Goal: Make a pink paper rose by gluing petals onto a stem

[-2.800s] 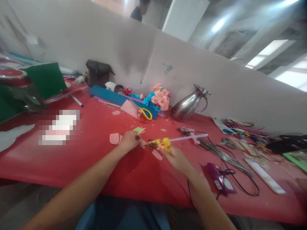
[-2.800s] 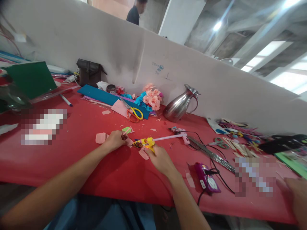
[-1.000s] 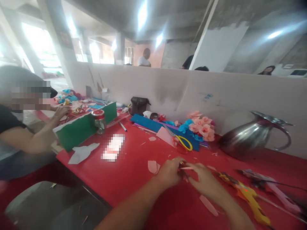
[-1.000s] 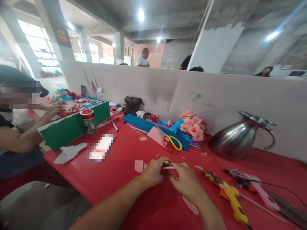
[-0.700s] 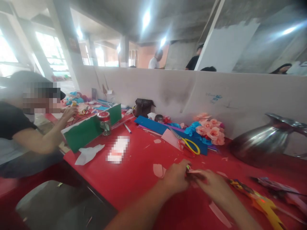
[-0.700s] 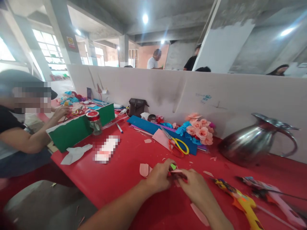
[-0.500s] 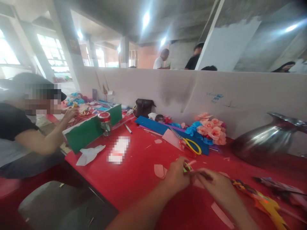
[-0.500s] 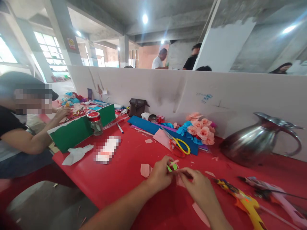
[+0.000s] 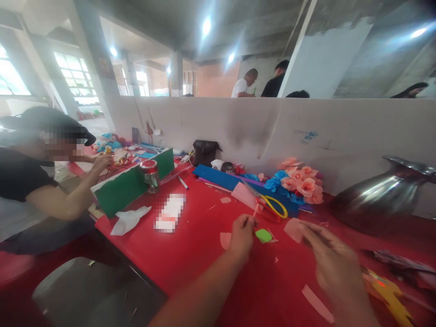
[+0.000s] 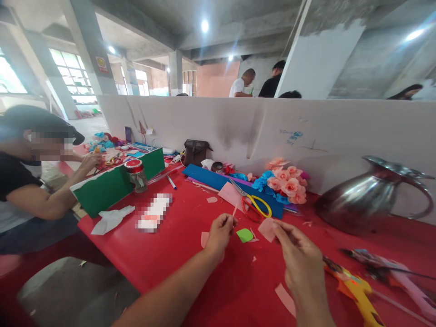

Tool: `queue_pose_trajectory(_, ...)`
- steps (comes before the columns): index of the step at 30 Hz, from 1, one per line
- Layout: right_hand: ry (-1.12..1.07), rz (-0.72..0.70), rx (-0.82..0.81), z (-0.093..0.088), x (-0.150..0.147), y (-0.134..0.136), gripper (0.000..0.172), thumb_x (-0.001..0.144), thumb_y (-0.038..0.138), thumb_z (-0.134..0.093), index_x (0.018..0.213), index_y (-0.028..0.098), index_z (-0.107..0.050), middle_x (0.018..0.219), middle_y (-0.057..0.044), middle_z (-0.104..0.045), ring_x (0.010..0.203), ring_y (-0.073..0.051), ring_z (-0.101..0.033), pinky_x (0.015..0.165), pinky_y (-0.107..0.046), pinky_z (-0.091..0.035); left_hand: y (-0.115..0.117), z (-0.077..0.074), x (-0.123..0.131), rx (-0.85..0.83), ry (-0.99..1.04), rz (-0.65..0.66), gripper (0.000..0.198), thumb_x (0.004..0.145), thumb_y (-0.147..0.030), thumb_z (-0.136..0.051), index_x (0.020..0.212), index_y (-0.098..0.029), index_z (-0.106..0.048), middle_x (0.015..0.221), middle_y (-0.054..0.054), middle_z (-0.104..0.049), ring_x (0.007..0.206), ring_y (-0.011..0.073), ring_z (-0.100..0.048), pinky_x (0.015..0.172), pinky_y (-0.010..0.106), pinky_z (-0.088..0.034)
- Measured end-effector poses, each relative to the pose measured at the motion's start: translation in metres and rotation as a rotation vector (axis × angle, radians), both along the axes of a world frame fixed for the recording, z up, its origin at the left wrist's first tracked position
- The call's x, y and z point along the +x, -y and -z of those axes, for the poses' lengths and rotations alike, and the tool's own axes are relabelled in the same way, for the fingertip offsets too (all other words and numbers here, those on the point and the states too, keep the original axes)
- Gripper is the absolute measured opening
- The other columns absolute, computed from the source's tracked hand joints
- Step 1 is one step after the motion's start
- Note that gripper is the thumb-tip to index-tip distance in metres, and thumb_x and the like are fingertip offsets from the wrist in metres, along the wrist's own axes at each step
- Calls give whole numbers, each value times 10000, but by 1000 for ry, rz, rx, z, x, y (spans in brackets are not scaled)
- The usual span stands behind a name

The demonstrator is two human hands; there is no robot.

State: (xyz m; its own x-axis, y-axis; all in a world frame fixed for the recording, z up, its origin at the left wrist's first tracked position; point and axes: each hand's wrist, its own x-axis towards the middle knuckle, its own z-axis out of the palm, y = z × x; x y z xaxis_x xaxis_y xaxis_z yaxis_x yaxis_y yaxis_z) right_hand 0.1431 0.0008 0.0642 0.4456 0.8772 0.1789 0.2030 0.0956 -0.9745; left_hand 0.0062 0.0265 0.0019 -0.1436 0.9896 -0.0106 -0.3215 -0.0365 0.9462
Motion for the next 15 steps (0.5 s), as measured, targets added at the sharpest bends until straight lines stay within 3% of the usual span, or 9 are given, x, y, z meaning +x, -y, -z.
queue_pose_trajectory(6,-105,-56,-27,30,-4,-5,317,525,382,-693,753,165,-666,694,-36,-676,644,-174,-590,629,-285,-477,4,-2,-1,-23,57,4,215,745,-355,-520,682,-150,-528,641,-12,-495,557,81,-361,564,224,-272)
queue_pose_trajectory(15,-198,-61,-14,32,-6,-4,282,516,345,-713,723,161,-667,625,-13,-653,561,-128,-549,570,-255,-455,8,-4,0,-43,108,37,92,682,-240,-572,686,-154,-541,644,-13,-503,566,83,-390,583,228,-290)
